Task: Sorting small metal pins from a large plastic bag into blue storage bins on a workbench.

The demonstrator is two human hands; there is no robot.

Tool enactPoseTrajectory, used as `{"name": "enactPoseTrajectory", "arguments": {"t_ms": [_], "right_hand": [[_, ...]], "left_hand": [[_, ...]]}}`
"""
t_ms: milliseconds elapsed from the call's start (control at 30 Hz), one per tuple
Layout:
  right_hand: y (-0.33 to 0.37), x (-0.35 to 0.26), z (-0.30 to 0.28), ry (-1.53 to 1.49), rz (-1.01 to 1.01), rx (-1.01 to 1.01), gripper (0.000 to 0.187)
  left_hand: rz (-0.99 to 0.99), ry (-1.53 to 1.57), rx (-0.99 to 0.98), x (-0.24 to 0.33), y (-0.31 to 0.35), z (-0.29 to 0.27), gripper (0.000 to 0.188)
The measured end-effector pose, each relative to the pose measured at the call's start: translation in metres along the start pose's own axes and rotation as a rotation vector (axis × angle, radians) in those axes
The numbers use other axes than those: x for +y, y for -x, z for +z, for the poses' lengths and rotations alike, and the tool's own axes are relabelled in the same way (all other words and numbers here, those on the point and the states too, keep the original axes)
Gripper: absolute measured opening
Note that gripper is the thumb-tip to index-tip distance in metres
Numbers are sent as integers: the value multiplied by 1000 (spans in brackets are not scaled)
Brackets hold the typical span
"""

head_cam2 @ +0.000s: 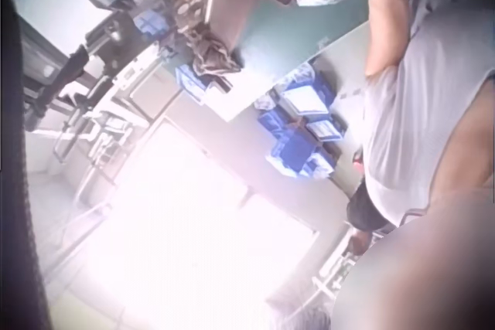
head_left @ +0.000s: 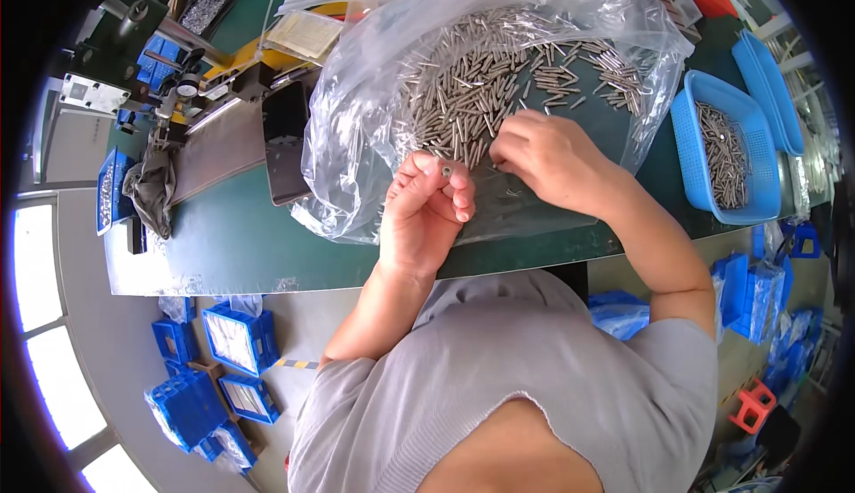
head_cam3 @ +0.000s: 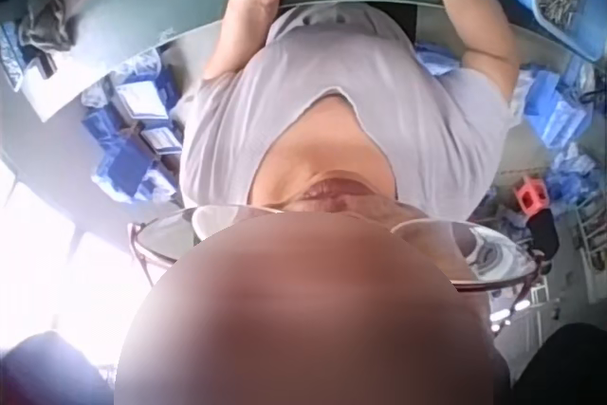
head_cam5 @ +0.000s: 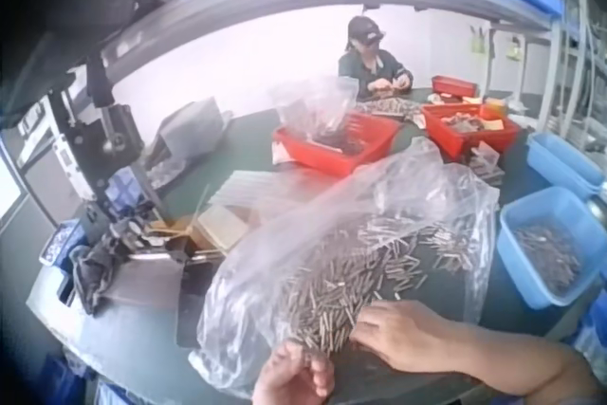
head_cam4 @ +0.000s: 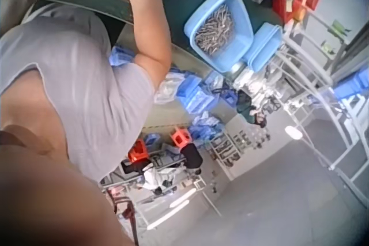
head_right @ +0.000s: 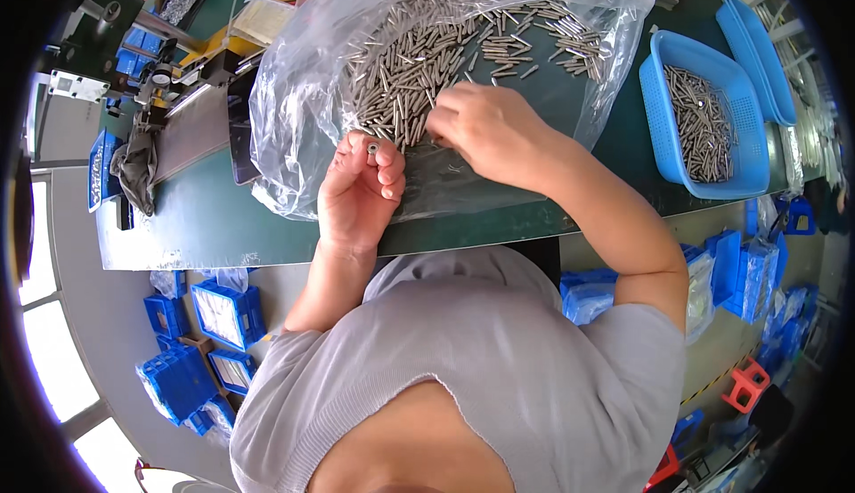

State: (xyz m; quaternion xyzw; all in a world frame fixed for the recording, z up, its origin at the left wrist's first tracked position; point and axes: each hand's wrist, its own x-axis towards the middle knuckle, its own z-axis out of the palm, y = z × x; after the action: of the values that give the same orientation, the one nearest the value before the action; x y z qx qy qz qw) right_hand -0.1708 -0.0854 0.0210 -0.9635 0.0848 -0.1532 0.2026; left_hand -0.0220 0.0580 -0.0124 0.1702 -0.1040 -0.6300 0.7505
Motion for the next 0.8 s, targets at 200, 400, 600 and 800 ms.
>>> {"name": "enactPoseTrajectory", "arguments": {"t_ms": [200,400,600,800], "right_hand": [[-2,2,-17,-391,209,86,11],[-1,-14,-24,-904,386,35,7],[0,-19,-22,-831,346,-2,5],[-3,-22,-25,-956,432,-134,6]], "left_hand": [[-42,-126,9,-2,0,5,10],[-88,-281,77,-5,2,14,8],[-116,-308,79,-5,2,16,9],[-117,-312,58,-5,1,11,9]]}}
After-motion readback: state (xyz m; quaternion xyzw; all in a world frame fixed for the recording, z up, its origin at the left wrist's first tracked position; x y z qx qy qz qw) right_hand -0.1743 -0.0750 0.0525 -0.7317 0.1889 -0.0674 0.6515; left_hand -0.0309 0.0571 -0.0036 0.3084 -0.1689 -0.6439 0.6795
